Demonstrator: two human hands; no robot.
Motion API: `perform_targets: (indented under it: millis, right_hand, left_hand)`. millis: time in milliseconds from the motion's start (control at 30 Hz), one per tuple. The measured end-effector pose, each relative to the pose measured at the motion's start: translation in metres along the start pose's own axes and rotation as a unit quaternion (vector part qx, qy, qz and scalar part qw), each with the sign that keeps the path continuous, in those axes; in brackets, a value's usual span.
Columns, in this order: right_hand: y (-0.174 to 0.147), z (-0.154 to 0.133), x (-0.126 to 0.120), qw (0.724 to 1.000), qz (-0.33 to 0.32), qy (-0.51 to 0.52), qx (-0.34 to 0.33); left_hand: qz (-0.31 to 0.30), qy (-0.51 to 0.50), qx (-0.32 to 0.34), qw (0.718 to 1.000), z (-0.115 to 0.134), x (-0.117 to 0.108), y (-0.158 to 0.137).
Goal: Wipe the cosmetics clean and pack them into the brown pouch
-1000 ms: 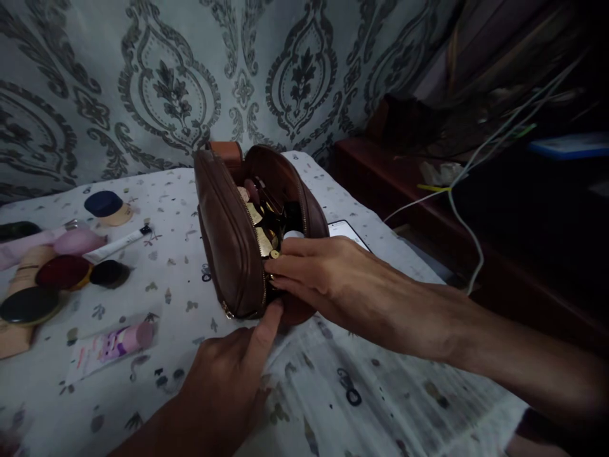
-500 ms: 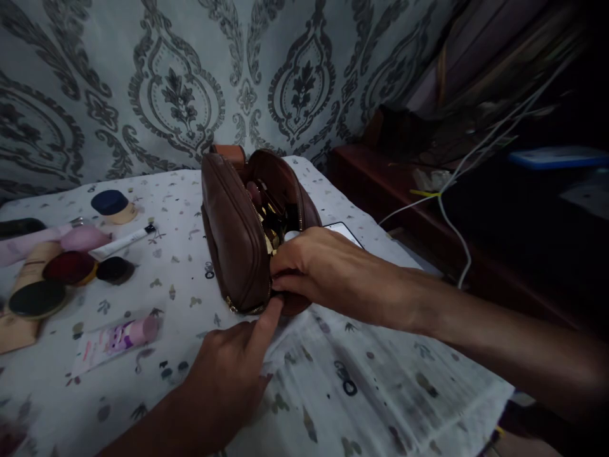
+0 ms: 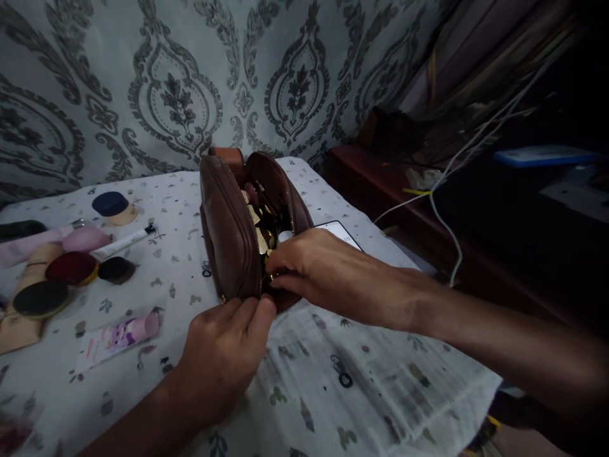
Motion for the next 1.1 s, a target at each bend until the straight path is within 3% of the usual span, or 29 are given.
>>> perform_targets:
  millis: [133,300,533,767,1100]
  right_hand:
    - [0.006,-0.003,-0.001,0.999,-0.010,-0.014,-0.034]
    - [0.013,-0.002,-0.005,0.999,-0.020,-0.019,-0.024]
    - [0.006,0.001,-0.006,0.999,-0.002,0.000,-0.039]
    - [-0.001,-0.002,-0.006,0.999,0.009,-0.017,-0.030]
    - [-0.003,-0.002,-0.013,1.000,0.020,-0.020,0.002]
  left_hand:
    - [0.036,-0.070,-0.017,0.997,-0.004,0.003,0.002]
    - [0.044,-0.113,-0.022,0.992,-0.005,0.003,0.004]
    - [-0.090,-0.008,-0.052,0.995,-0.003,0.001,0.007]
    - [-0.056,0.008,-0.044,0.997,-0.001,0.006,0.000]
    - [-0.058,-0.012,-0.045,0.997,0.000,0.004,-0.006]
Point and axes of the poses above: each hand's wrist, its own y-axis towards the middle knuckle, its own x-axis out of the palm, z = x × y, the point moved 4 cm from there along y, towards the middle knuckle
